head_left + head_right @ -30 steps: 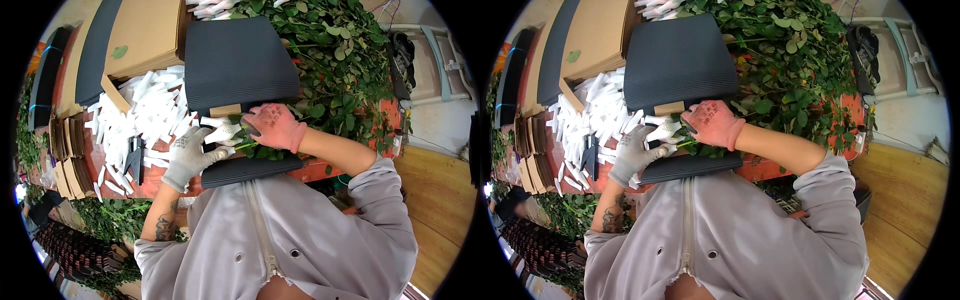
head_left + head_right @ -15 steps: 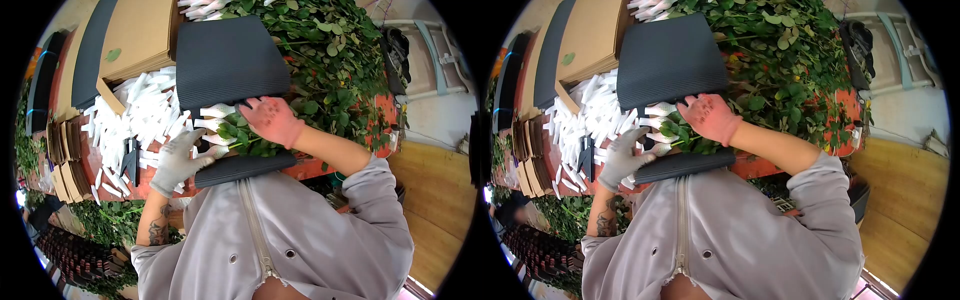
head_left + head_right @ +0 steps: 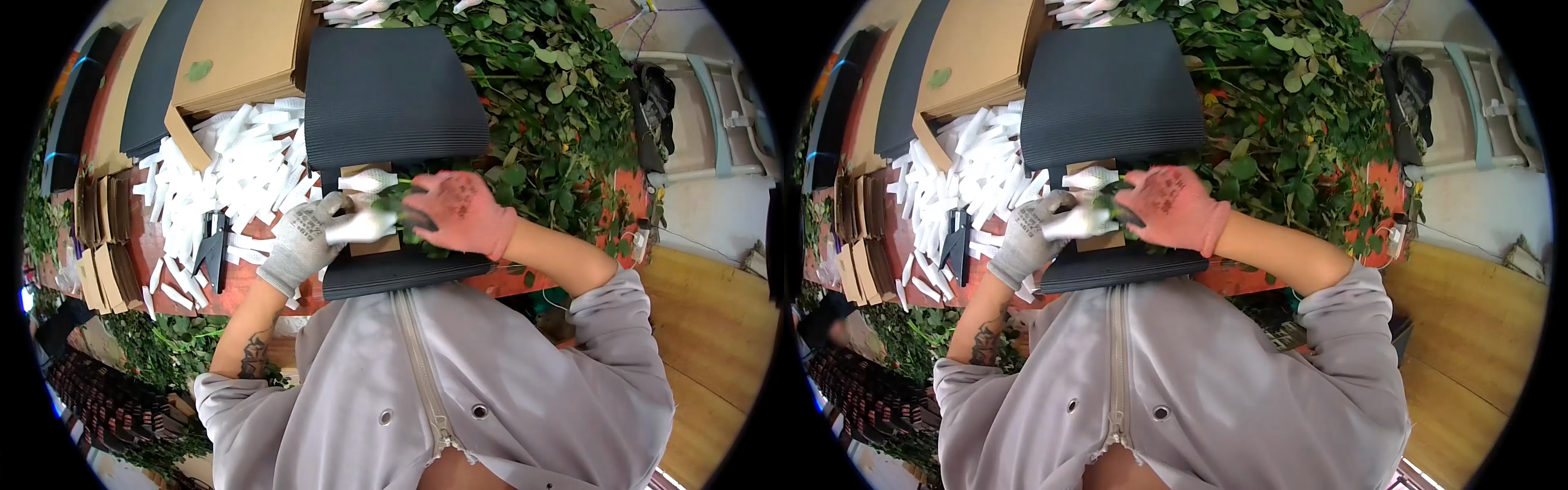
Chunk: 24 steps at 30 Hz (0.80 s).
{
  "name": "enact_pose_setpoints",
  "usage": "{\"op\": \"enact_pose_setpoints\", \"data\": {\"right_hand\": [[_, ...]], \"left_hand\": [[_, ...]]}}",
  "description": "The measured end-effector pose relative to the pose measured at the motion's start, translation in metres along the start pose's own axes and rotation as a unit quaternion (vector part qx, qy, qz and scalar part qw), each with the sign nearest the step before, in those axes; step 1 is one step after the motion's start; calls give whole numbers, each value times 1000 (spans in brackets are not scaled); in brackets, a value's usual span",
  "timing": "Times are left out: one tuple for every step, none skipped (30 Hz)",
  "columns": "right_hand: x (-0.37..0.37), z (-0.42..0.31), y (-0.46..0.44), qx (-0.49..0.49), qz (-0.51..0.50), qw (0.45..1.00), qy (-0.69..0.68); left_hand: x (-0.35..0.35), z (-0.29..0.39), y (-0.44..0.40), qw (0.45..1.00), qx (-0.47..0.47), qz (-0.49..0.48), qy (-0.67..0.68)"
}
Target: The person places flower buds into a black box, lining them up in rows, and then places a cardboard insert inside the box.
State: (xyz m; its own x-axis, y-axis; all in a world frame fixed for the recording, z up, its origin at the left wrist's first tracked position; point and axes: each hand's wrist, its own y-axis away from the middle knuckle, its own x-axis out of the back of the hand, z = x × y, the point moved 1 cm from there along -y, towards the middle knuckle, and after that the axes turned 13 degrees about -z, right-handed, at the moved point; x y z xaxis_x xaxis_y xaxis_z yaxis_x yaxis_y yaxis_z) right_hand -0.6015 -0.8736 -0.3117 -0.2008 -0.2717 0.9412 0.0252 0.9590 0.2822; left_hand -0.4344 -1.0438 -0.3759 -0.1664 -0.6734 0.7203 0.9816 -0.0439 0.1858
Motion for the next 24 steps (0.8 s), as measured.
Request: {"op": "enact_pose_setpoints", "data": {"right_hand": [[0, 5, 3, -28, 22, 999, 8], [-2, 7, 3, -29, 21, 999, 8], [-3, 8, 5, -44, 91, 993, 54], [-5, 10, 7, -60, 160, 980, 101], [-10, 11, 7, -81, 133, 981, 117], [-10, 10, 7, -83, 135, 980, 118], [-7, 9, 5, -97, 65, 990, 84], [-5, 7, 2, -110, -5, 993, 49], [-3, 6, 0, -109, -4, 993, 50], [-2, 5, -1, -98, -15, 994, 56], [-2, 4, -3, -87, -25, 994, 62], [-4, 5, -7, -87, -23, 994, 62], [-10, 7, -11, -60, -45, 995, 63], [-17, 8, -15, -33, -66, 995, 62], [-21, 8, -19, -12, -32, 996, 77], [-25, 8, -24, -16, -31, 997, 73], [-29, 9, -30, -10, -64, 994, 92], [-34, 10, -34, -2, -96, 989, 111], [-40, 5, -30, 12, -86, 989, 117], [-51, 6, -27, 11, -84, 990, 116], [-61, 7, -24, 30, -44, 988, 144], [-69, 9, -22, 48, -5, 984, 172], [-57, 8, -24, 25, -51, 992, 112], [-44, 5, -21, 26, -52, 992, 112]], "left_hand": [[-3, -1, -1, 989, -69, 46, -122], [-2, 0, -1, 989, -70, 45, -122], [0, 2, -2, 991, -64, 32, -109], [4, 5, -2, 993, -59, 19, -96], [12, 13, -4, 998, -17, -38, -39], [12, 14, -5, 998, -20, -38, -41], [10, 14, -6, 1000, 1, -6, 28], [10, 13, -6, 995, 22, 26, 97], [9, 14, -9, 990, 39, 69, 115], [13, 18, -9, 990, 40, 69, 113], [19, 22, -9, 990, 77, -6, 115], [22, 24, -9, 984, 113, -80, 115], [16, 20, -6, 990, 89, -62, 89], [10, 17, -1, 990, 89, -65, 87], [5, 16, 4, 989, 74, -33, 120], [1, 12, 6, 986, 59, -3, 154], [-1, 9, 6, 988, 16, 4, 154], [-3, 9, 7, 988, 16, 2, 153], [-2, 13, 9, 991, 40, -4, 127], [1, 16, 10, 993, 64, -9, 101], [3, 17, 10, 993, 65, -9, 101], [5, 19, 10, 997, 56, -6, 55], [5, 20, 10, 999, 47, -3, 10], [5, 19, 9, 999, 49, -3, 11]]}}
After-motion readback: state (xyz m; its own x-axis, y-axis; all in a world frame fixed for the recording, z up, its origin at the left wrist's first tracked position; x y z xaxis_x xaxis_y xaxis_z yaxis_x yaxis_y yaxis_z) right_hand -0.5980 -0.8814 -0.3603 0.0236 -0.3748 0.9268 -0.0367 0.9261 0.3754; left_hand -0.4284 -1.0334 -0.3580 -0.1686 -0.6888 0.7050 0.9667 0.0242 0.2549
